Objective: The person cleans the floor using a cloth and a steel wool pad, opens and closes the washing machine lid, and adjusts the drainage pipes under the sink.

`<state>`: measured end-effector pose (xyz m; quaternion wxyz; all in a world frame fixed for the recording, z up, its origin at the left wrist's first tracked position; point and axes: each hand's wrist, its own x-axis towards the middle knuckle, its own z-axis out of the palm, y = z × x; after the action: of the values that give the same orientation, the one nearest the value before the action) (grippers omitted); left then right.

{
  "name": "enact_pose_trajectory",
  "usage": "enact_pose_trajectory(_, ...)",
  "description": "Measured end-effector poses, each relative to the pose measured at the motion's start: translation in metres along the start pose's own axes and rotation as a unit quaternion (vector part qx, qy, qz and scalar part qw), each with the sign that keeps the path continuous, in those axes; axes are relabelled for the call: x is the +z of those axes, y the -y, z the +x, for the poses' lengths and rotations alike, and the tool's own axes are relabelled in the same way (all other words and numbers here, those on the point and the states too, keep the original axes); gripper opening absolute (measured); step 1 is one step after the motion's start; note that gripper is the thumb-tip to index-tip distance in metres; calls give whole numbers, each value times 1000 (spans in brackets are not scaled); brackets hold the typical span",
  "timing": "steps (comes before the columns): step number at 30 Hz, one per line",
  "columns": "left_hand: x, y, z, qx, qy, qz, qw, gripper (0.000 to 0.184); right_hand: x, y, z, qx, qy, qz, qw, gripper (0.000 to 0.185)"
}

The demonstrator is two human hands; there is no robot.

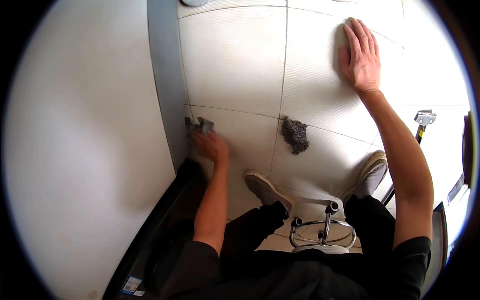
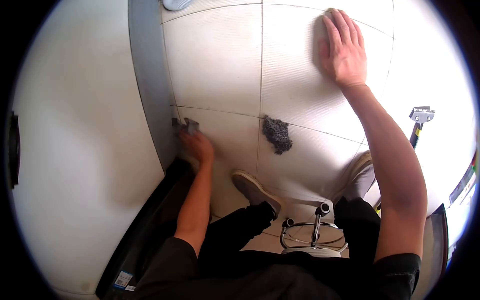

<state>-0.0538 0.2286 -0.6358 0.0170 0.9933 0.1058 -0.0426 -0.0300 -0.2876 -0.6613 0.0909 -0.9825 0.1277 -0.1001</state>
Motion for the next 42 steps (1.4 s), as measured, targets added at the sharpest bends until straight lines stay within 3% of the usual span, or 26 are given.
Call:
enact_pose_trajectory(2, 0, -39, 20, -21, -21, 70, 997, 69, -1, 3, -1, 0, -8, 0, 1000, 48)
enact_pose_trajectory(4, 2, -88, 58, 127, -28, 34, 991, 72, 0, 1, 0, -10, -13, 1, 1000, 48)
enact_pose_trajectory(6, 18, -136, 111, 173, -37, 50, 983, 74, 1, 2, -1, -3, -15, 5, 1000, 49)
enact_pose_trajectory(8, 3, -203, 165, 112, 14, -7, 994, 75, 2, 1, 1, -8, -11, 4, 1000, 50)
enact_pose_trajectory(10, 0, -242, 202, 149, 20, -22, 988, 74, 2, 2, 0, 1, 4, -9, 1000, 51)
enact_pose_trajectory(12, 8, -253, 196, 239, -29, -24, 970, 74, 7, -1, -5, -3, 6, -2, 1000, 52)
enact_pose_trajectory(15, 1, -216, 113, 436, -18, -150, 887, 50, 5, -1, 0, -7, 4, -6, 1000, 53)
enact_pose_trajectory(17, -23, -187, 44, 477, 98, -123, 865, 54, 5, -2, 1, -9, 1, -5, 1000, 52)
enact_pose_trajectory(20, -43, -156, 15, 474, 137, -154, 856, 55, 3, -1, 0, -6, -1, -3, 1000, 51)
enact_pose_trajectory(22, -54, -139, 20, 375, 101, -215, 896, 56, 2, -2, 1, -6, -1, -1, 1000, 51)
enact_pose_trajectory(24, -52, -119, 28, 358, 67, -195, 910, 54, 3, -3, 0, -17, -20, 0, 1000, 51)
enact_pose_trajectory(27, -32, -67, 30, 324, -1, -81, 942, 57, 2, -2, 2, -12, -15, -3, 1000, 52)
enact_pose_trajectory(29, -25, -25, 14, 131, -49, -8, 990, 54, 0, -2, 0, -15, -14, 2, 1000, 52)
enact_pose_trajectory(31, 6, 47, -14, -45, -57, -55, 996, 48, 0, -2, 4, -20, -22, 7, 1000, 52)
enact_pose_trajectory(34, -12, 73, -59, -55, -27, 29, 998, 40, -1, -4, 5, -24, -16, 5, 1000, 51)
enact_pose_trajectory(36, -61, 30, -43, -98, 89, 66, 989, 42, -5, -3, 6, -21, -10, 16, 1000, 51)
enact_pose_trajectory(37, -77, 12, -25, -90, 75, 55, 992, 42, -8, -2, 7, -16, -3, 21, 1000, 52)
enact_pose_trajectory(39, -120, -19, 8, 177, -107, 4, 978, 44, -10, 2, 12, -4, 2, 13, 1000, 53)
enact_pose_trajectory(41, -189, -86, 65, 335, -224, 35, 914, 45, -17, 5, 9, 12, 5, 11, 1000, 53)
enact_pose_trajectory(42, -216, -119, 85, 311, -219, 31, 924, 49, -18, 4, 10, 13, 1, 9, 1000, 52)
